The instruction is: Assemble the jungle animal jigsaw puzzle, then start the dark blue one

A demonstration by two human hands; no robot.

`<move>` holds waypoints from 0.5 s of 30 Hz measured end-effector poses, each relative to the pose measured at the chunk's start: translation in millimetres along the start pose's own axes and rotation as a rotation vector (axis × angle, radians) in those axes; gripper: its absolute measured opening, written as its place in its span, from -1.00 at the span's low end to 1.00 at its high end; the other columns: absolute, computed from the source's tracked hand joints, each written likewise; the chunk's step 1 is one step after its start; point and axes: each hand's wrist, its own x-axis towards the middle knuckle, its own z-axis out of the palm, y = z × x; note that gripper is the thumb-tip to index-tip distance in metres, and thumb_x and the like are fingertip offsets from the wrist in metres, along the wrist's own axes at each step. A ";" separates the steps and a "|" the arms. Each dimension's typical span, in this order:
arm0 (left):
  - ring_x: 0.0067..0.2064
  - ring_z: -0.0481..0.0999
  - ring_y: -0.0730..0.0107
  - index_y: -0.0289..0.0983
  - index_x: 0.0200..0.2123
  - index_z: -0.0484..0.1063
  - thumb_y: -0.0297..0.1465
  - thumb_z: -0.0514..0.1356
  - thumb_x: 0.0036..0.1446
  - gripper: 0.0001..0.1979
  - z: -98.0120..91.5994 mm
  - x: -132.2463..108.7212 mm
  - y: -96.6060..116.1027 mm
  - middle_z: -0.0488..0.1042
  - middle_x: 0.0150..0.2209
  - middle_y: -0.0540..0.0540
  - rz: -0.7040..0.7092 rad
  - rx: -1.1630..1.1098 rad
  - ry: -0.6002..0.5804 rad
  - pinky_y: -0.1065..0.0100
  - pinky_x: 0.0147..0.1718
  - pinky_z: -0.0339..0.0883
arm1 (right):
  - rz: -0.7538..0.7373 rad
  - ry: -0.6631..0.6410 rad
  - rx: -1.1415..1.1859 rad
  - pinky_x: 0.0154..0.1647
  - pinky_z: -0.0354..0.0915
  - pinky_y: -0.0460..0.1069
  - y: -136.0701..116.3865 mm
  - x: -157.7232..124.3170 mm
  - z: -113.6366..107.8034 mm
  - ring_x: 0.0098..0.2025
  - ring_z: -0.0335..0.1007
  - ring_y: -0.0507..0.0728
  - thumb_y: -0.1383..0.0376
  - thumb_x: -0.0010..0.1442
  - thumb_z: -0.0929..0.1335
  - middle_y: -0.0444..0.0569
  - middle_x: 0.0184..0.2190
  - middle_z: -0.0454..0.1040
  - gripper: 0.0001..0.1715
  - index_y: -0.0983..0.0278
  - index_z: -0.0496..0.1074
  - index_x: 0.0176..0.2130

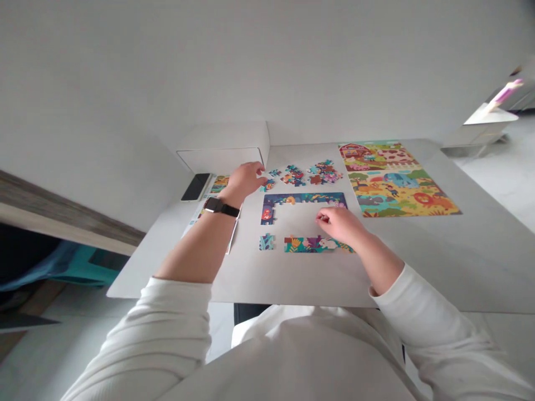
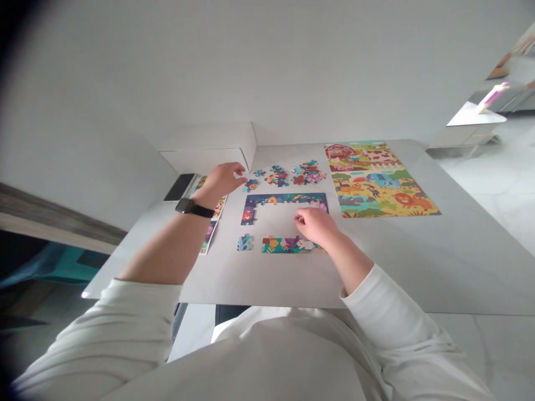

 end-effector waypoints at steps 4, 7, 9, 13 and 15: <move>0.18 0.61 0.04 -0.18 0.24 0.59 -0.24 0.28 0.35 -0.56 10.2 47.6 9.2 0.67 0.15 -0.20 -0.002 0.132 -0.095 0.19 0.16 0.45 | 0.004 0.012 -0.016 -0.19 0.28 -0.01 -1.9 -0.4 -3.2 -0.21 0.61 0.15 0.28 0.43 0.44 -0.03 -0.22 0.75 -0.85 0.17 0.68 -0.14; 0.26 0.57 0.01 -0.17 0.32 0.54 -0.27 0.28 0.33 -0.49 20.7 73.8 15.9 0.64 0.22 -0.23 -0.001 0.243 -0.183 0.19 0.19 0.45 | 0.011 0.009 -0.026 -0.19 0.27 -0.01 -3.9 -1.1 -4.6 -0.22 0.59 0.14 0.28 0.44 0.43 -0.04 -0.23 0.74 -0.84 0.17 0.68 -0.15; 0.30 0.56 -0.03 -0.17 0.38 0.50 -0.31 0.29 0.31 -0.42 28.0 85.6 18.4 0.61 0.28 -0.26 0.005 0.287 -0.242 0.17 0.22 0.45 | 0.008 -0.009 -0.027 -0.18 0.27 -0.01 -5.5 -1.6 -5.4 -0.22 0.59 0.14 0.30 0.45 0.42 -0.04 -0.23 0.73 -0.84 0.18 0.67 -0.15; 0.35 0.53 -0.08 -0.19 0.47 0.42 -0.34 0.29 0.29 -0.32 41.8 99.7 19.1 0.56 0.34 -0.32 -0.008 0.343 -0.341 0.14 0.25 0.46 | 0.000 -0.020 -0.025 -0.14 0.28 -0.01 -8.5 -2.8 -6.9 -0.19 0.58 0.14 0.31 0.46 0.40 -0.02 -0.21 0.72 -0.82 0.20 0.67 -0.14; 0.36 0.53 -0.08 -0.22 0.48 0.40 -0.34 0.29 0.29 -0.31 47.4 105.3 17.8 0.54 0.35 -0.33 -0.013 0.349 -0.357 0.15 0.25 0.46 | 0.003 -0.020 -0.017 -0.15 0.28 -0.01 -9.3 -3.4 -7.4 -0.18 0.59 0.14 0.30 0.46 0.40 -0.02 -0.20 0.72 -0.81 0.20 0.66 -0.14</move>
